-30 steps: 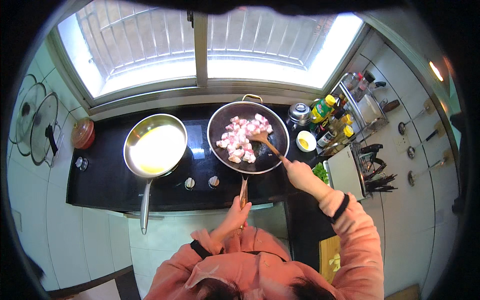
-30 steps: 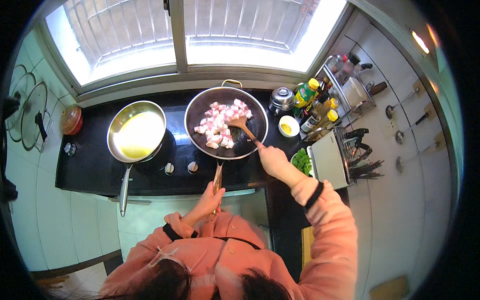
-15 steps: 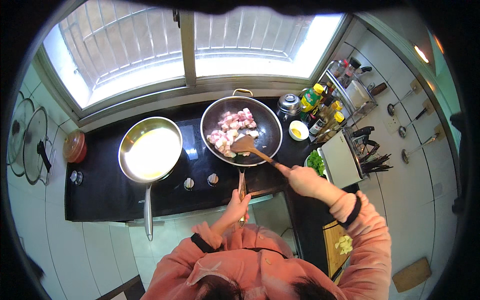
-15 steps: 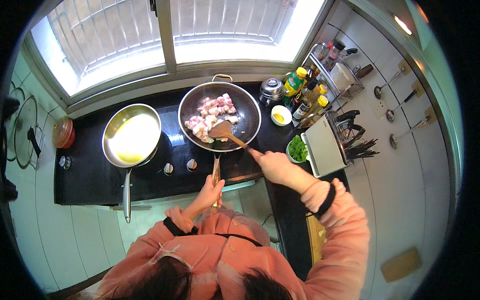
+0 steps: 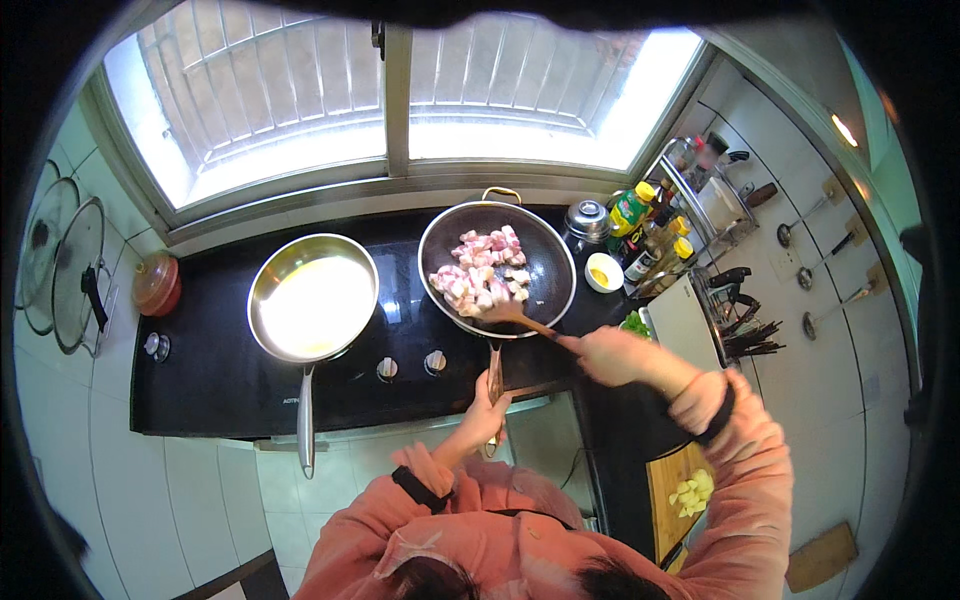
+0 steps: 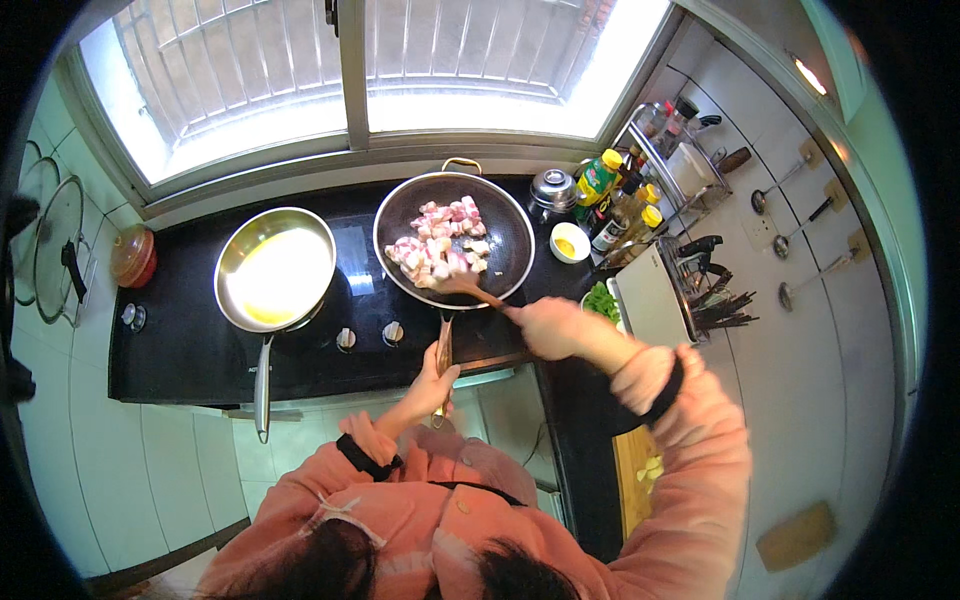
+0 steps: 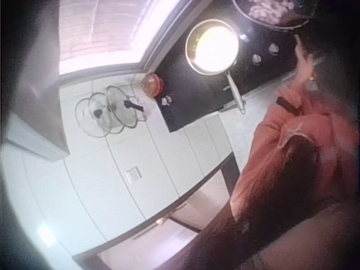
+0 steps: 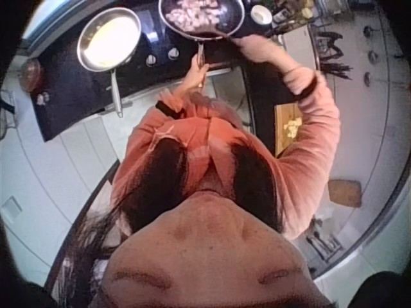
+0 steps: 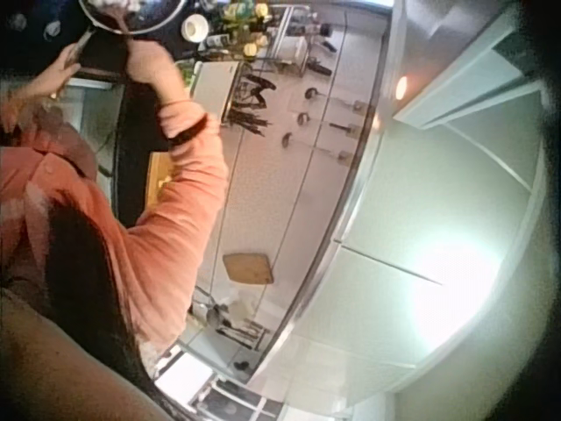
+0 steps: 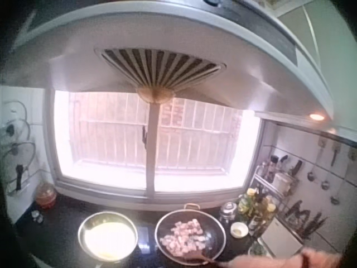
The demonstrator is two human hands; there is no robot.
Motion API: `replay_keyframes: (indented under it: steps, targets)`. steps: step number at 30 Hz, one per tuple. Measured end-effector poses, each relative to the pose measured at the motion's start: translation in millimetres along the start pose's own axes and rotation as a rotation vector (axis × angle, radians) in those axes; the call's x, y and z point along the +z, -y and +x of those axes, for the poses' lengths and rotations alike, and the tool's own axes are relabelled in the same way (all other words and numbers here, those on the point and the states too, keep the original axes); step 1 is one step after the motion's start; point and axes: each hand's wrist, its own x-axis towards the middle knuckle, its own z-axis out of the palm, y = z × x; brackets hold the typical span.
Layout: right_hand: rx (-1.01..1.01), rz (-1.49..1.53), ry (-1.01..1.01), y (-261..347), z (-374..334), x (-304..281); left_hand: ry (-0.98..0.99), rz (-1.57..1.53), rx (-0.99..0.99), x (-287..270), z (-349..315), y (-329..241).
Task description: The person slices potatoes on a cutting board, then adds oil to a pan and stirs meat in another pan. They transfer the sliced potatoes into the oiled pan and stir them with chopsticks.
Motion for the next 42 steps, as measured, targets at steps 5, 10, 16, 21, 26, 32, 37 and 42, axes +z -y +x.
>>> replay_keyframes:
  steps: [5, 10, 16, 21, 26, 32, 37, 42]
  targets:
    - [0.228, 0.199, -0.421, 37, 87, 70, 0.005, 0.017, -0.009, 0, -2, -1]
    - [0.168, 0.447, -0.530, 7, 96, 67, -0.011, 0.055, 0.023, -5, 0, 0]
    - [0.178, 0.578, -0.557, -14, 91, 62, -0.018, 0.081, 0.020, -7, 2, 5]
    - [0.168, 0.416, -0.561, 9, 136, 68, 0.008, 0.081, -0.002, -11, -1, -5]
    - [0.119, 0.156, -0.390, -4, 48, 75, 0.007, 0.040, -0.076, -10, -5, -10]
    - [0.282, 0.183, -0.415, -22, 34, 57, 0.004, 0.016, -0.072, -11, -1, -4]
    - [0.206, 0.403, -0.408, 9, 73, 83, 0.018, 0.054, -0.044, -9, 2, -3]
    - [0.082, 0.190, -0.300, 13, -24, 44, 0.018, 0.056, -0.033, -9, 1, -4]
